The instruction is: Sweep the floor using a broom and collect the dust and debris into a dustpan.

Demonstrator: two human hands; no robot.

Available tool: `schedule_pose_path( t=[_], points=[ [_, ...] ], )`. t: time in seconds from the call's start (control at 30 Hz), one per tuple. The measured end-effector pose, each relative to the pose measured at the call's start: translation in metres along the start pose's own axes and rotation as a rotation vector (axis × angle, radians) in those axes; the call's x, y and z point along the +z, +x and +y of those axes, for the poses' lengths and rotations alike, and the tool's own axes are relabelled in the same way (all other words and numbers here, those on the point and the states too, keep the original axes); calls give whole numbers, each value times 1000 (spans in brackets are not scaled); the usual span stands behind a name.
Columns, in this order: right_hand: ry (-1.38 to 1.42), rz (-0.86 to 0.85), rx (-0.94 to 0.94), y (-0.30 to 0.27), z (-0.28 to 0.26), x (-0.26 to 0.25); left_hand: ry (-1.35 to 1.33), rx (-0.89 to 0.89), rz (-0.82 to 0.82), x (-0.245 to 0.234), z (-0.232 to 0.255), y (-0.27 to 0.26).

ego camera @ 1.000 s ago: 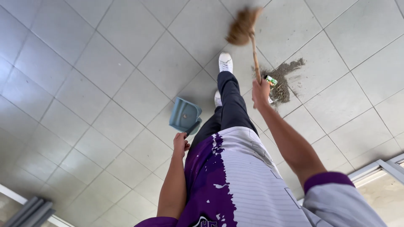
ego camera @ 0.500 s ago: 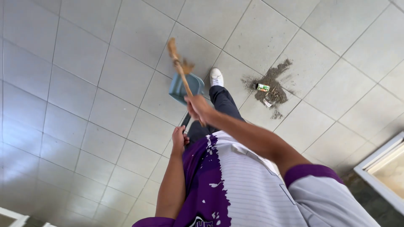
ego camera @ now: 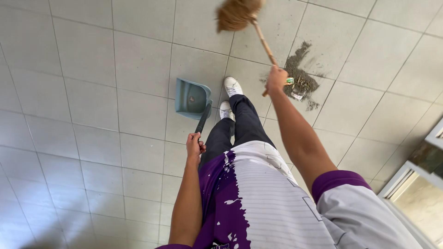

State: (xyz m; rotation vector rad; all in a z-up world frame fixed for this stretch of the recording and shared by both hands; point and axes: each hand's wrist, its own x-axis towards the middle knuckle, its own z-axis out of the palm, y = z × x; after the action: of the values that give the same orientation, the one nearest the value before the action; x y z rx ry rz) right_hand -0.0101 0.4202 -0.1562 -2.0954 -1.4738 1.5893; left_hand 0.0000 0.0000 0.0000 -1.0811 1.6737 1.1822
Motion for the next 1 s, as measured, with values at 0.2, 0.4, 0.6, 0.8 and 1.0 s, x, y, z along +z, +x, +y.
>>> schedule_pose_path(
  t=[0.2, 0.4, 0.6, 0.8, 1.0],
  points=[
    [192, 261, 127, -27, 65, -136, 131, 22, -99, -17, -17, 27],
    [361, 308, 215, -126, 138, -200, 215, 235, -174, -16, -46, 14],
    [873, -72, 362, -210, 92, -309, 228, 69, -27, -16, -113, 89],
    [889, -89, 226, -242, 89, -437, 299, 109, -39, 19, -144, 74],
    [619, -39, 145, -199, 76, -501, 1060, 309, -62, 67, -167, 10]
  ],
)
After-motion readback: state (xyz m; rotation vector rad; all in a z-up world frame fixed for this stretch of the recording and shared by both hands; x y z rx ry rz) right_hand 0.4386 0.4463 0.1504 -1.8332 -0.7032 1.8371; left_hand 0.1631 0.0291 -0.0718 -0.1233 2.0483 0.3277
